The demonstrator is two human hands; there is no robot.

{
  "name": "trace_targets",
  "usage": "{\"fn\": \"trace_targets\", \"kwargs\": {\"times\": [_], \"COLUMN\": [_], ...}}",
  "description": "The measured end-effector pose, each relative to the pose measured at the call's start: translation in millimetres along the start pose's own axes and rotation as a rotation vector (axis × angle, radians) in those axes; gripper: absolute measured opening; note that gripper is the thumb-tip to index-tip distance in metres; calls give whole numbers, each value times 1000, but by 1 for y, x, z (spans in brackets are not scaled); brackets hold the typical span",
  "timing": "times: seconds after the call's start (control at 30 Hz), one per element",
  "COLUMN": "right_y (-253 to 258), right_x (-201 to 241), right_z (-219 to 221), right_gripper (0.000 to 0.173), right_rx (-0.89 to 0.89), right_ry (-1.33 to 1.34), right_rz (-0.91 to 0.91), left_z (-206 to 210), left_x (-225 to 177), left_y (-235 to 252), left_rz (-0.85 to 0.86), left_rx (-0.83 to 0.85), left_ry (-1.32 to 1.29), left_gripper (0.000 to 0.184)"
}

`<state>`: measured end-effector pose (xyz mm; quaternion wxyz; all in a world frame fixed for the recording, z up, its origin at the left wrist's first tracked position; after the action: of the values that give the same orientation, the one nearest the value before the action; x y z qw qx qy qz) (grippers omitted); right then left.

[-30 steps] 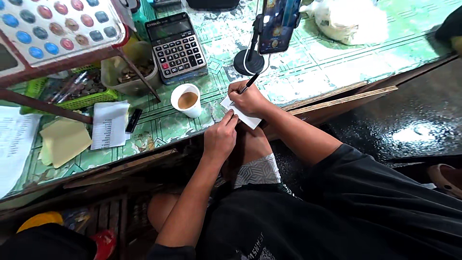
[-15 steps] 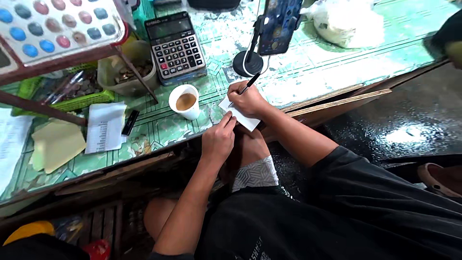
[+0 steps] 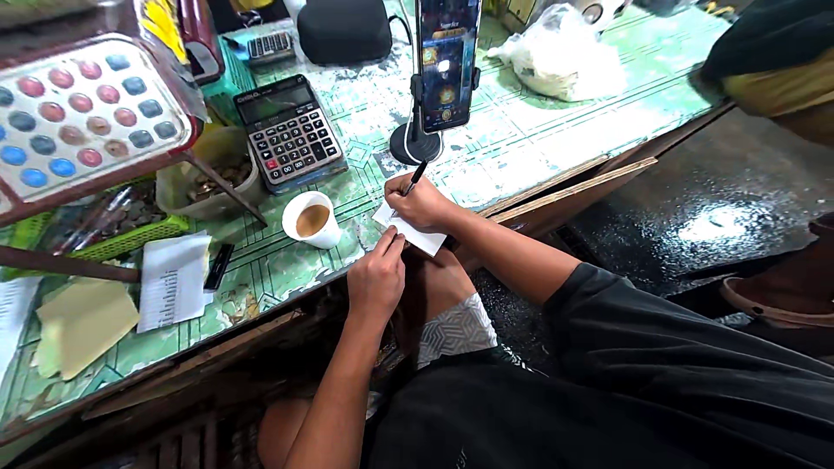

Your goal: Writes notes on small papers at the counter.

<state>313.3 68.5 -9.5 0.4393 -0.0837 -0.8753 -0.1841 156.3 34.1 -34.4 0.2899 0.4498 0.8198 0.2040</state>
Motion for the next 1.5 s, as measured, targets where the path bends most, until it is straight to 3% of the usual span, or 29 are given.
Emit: {"fn": "trace_targets", "kwargs": {"times": [0.27, 0.43, 0.63, 0.83, 1.13, 1.3, 1.5], "right_y": [1, -1, 3, -1, 3, 3, 2], "right_x": [0, -9, -10, -15, -9, -14, -7], "right_z": [-1, -9, -6, -8, -6, -13, -9], "right_gripper": [29, 28, 28, 25, 27, 26, 26], "right_rx": [-27, -123, 16, -121, -62, -139, -65], "right_ry": [-26, 110, 98, 134, 31, 42, -59], "right_rz": [-25, 13, 67, 5, -22, 5, 19], "left_z": [1, 1, -1, 1, 1, 0, 1], "left_x": [1, 1, 0, 1, 0, 0, 1], "left_y": [0, 1, -2, -2, 1, 2, 0], "left_rz": [0, -6, -12, -25, -19, -17, -23], "left_rx": [3, 4, 26, 29, 28, 24, 34], "left_ry": [9, 6, -4, -20, -22, -22, -17], "left_gripper": [29, 28, 28, 29, 29, 29, 30]}}
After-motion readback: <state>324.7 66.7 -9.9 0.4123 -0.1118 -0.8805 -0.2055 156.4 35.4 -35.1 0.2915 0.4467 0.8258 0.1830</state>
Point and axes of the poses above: each hand's wrist, its own y-axis towards the middle knuckle, its own z-axis out of the palm, x = y × z, the point moved 8 cm from there along y, towards the middle knuckle, and after that the axes turned 9 degrees about -x, right-handed, at the moved point
